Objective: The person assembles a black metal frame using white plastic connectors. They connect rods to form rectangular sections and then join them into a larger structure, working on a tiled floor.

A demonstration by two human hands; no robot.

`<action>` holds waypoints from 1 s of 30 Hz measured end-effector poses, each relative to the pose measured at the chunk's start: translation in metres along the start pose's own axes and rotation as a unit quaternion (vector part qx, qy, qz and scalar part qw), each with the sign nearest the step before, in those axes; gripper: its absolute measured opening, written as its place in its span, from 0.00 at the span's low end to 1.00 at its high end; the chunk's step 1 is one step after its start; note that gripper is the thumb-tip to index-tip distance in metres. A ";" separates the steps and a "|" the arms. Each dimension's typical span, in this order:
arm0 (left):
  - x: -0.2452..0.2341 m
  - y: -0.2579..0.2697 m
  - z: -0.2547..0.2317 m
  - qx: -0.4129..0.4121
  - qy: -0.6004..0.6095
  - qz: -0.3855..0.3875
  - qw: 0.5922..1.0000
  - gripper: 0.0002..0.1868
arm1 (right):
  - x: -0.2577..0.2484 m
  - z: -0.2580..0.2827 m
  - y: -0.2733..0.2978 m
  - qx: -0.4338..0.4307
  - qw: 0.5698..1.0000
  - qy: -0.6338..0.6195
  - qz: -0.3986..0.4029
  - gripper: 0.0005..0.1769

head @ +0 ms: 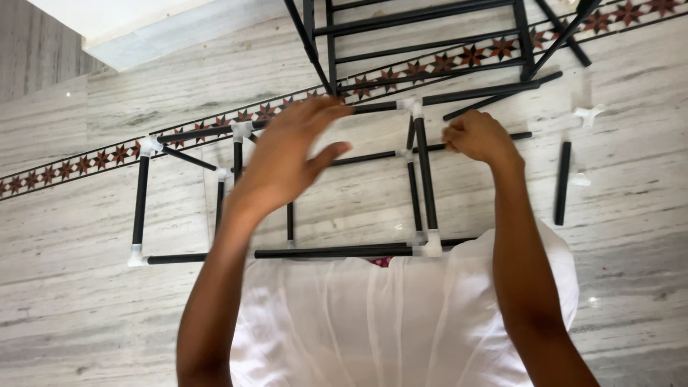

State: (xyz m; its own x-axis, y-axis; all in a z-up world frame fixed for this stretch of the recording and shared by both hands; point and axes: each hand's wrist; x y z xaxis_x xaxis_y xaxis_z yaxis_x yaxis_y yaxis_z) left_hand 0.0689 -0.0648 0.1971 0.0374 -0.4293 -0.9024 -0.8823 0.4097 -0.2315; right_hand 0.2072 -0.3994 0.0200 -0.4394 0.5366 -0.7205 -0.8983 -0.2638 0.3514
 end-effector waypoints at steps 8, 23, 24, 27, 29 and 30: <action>0.017 0.285 0.025 -0.111 0.533 -0.654 0.525 0.13 | 0.065 0.028 -0.021 -0.095 0.961 0.085 0.247 0.24; 0.222 0.106 0.217 -0.328 0.083 -0.247 0.908 0.34 | 0.163 0.050 -0.034 -0.300 0.920 0.244 -0.060 0.23; 0.226 0.107 0.219 -0.324 0.117 -0.205 0.916 0.34 | 0.166 0.049 -0.035 -0.303 0.918 0.246 -0.068 0.21; 0.220 0.111 0.222 -0.324 0.178 -0.104 0.923 0.33 | 0.166 0.051 -0.036 -0.295 0.915 0.259 -0.091 0.16; 0.209 0.113 0.223 -0.352 0.163 -0.067 0.919 0.30 | 0.165 0.054 -0.038 -0.292 0.913 0.266 -0.104 0.13; 0.204 0.113 0.223 -0.343 0.146 -0.083 0.924 0.28 | 0.165 0.055 -0.040 -0.294 0.911 0.269 -0.108 0.12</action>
State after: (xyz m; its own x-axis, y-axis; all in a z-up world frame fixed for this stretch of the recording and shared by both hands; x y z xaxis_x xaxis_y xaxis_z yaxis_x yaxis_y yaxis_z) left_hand 0.0819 0.0734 -0.0943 0.1591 -0.6809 -0.7149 -0.9693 -0.2451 0.0178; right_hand 0.1711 -0.2566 -0.0804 -0.0460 0.1974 -0.9792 -0.7379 -0.6675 -0.0999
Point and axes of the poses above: each hand's wrist, its own y-axis away from the middle knuckle, its own x-axis out of the palm, z = x × y, and after that the axes turned 2 degrees about y, right-handed
